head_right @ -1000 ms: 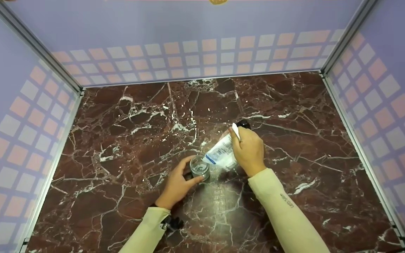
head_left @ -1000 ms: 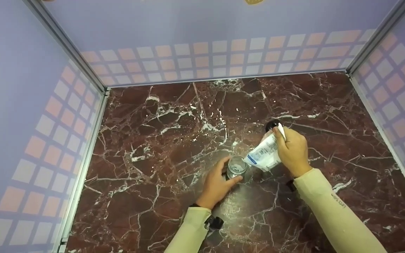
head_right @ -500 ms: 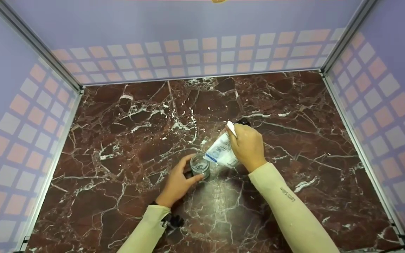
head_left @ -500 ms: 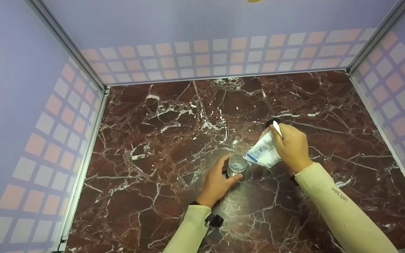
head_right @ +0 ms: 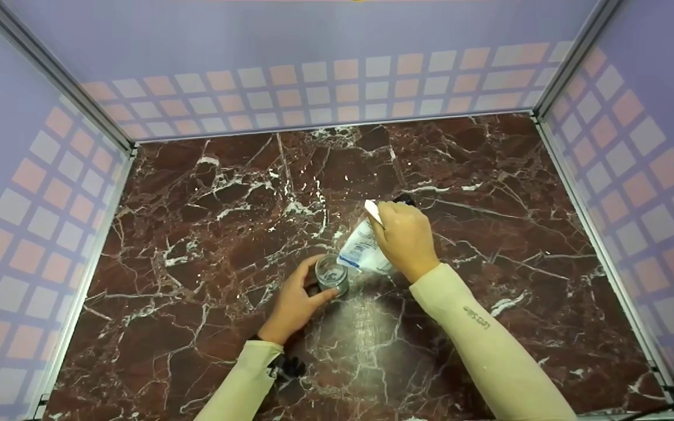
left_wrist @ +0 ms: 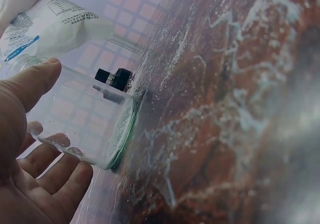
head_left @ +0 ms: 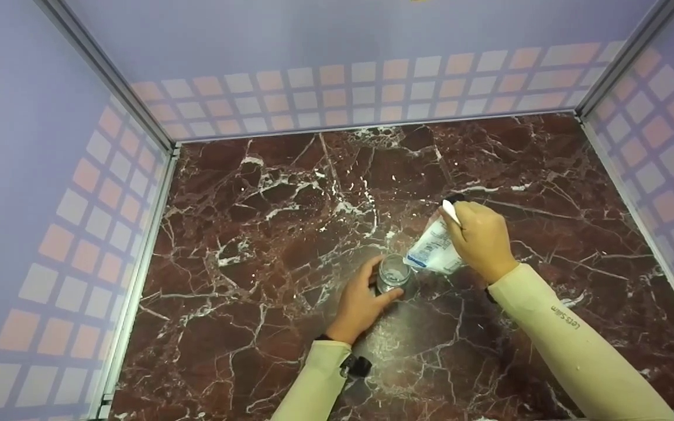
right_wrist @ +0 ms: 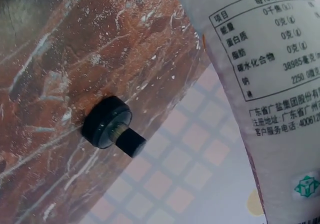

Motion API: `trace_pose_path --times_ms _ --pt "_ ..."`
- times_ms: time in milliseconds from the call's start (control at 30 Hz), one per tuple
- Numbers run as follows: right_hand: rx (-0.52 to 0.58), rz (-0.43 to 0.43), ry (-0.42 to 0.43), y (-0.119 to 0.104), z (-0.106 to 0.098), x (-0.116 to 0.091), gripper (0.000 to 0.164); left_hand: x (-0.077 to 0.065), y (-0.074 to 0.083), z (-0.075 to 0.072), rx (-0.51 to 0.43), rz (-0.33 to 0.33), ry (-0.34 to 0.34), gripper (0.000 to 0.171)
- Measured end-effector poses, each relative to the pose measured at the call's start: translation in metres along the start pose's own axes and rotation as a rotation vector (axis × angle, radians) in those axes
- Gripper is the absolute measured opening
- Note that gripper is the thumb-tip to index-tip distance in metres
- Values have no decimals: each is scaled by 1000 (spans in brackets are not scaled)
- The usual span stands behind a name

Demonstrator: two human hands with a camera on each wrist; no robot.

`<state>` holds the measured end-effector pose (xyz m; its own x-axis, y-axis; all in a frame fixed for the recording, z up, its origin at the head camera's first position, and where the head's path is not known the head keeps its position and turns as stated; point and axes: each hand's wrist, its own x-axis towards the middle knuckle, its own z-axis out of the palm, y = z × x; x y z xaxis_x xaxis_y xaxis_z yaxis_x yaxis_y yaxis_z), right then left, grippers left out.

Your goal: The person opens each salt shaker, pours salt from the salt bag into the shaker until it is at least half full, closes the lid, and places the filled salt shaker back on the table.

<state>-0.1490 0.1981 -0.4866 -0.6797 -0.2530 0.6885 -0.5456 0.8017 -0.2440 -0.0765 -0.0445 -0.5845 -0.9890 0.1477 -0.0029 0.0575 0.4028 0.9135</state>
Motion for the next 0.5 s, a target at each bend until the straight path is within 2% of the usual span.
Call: trace_pose_path --times_ms 500 --pt "-36 -68 -71 -8 -4 8 35 1 -1 0 25 -19 4 80"
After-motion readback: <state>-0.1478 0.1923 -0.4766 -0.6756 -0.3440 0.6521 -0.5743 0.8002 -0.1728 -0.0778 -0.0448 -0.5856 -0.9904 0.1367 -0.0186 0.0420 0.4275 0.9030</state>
